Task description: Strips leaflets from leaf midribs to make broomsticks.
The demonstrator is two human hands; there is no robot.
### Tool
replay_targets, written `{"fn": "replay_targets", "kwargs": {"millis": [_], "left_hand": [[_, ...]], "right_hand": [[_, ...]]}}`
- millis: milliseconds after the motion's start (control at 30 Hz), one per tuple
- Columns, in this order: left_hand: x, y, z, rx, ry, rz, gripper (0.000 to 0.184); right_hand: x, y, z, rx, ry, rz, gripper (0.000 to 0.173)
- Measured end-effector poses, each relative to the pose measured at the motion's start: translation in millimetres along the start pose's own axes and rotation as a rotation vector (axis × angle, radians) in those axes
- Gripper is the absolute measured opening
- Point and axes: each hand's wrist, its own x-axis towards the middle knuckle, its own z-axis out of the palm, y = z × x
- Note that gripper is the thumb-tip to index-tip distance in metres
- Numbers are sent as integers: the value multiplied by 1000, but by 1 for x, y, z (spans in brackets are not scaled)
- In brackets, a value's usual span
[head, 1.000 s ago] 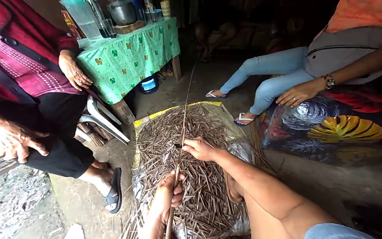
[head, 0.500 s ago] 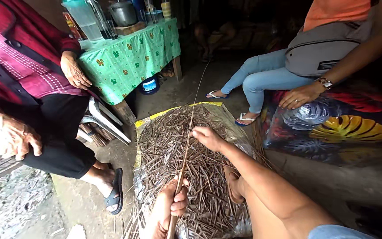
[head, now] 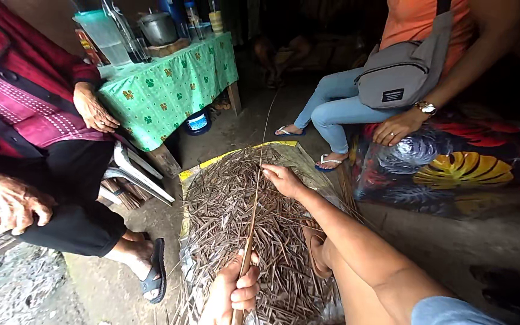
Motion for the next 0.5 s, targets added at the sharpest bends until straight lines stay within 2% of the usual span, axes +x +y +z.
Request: {"fn": "replay_targets", "kwargs": {"millis": [100,233,400,500], "left_hand": [[-3,-3,-1,54,11,-8,44],[-3,-3,-1,108,29,6,45],[3,-4,6,218,118,48,50],[8,-3,10,305,179,82,50]], "right_hand": [[7,9,-6,38,93,43,42],[2,3,-16,88,213,195,42],[-3,-6,-4,293,99,205,40],[-9,-12,1,398,93,342,39]]}}
